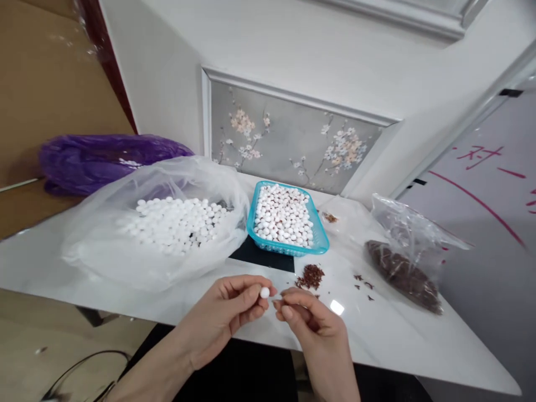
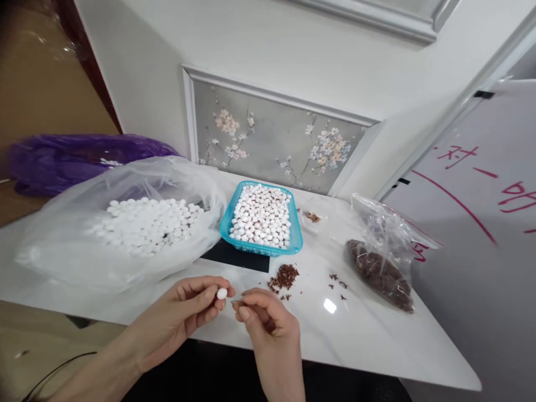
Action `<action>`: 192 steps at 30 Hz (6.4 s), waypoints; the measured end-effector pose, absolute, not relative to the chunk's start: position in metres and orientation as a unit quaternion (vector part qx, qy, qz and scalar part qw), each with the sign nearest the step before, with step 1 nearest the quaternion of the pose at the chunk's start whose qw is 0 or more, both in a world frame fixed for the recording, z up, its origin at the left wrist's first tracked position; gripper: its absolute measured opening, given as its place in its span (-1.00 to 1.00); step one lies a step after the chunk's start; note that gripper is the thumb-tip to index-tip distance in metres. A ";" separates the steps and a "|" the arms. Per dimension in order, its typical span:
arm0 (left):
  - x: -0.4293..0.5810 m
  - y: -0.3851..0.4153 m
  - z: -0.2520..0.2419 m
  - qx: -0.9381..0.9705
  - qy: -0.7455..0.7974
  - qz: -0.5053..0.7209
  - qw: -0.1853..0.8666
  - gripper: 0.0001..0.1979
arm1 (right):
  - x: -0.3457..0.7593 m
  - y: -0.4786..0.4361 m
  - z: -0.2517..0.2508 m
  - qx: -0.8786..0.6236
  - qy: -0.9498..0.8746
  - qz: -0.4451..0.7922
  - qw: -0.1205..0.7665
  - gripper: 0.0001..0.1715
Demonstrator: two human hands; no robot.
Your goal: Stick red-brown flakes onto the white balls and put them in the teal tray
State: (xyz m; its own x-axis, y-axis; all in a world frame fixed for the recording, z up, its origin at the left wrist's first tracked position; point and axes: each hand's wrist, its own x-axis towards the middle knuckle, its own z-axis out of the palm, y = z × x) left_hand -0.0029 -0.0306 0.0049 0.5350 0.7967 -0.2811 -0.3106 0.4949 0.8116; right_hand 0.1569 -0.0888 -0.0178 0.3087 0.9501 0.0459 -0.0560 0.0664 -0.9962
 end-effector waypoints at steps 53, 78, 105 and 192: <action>0.013 -0.029 -0.024 0.296 0.340 0.421 0.787 -0.89 | 0.132 -0.083 -0.024 -0.576 -0.518 0.300 0.556 -0.85; 0.013 -0.031 -0.024 0.315 0.335 0.440 0.771 -0.91 | 0.131 -0.078 -0.029 -0.557 -0.506 0.310 0.581 -0.87; 0.016 -0.035 -0.021 0.305 0.351 0.476 0.747 -0.89 | 0.132 -0.074 -0.031 -0.538 -0.498 0.330 0.595 -0.91; -0.005 -0.039 0.006 0.574 0.268 0.464 0.619 -0.80 | 0.129 -0.086 0.002 -0.422 -0.335 0.562 0.628 -0.79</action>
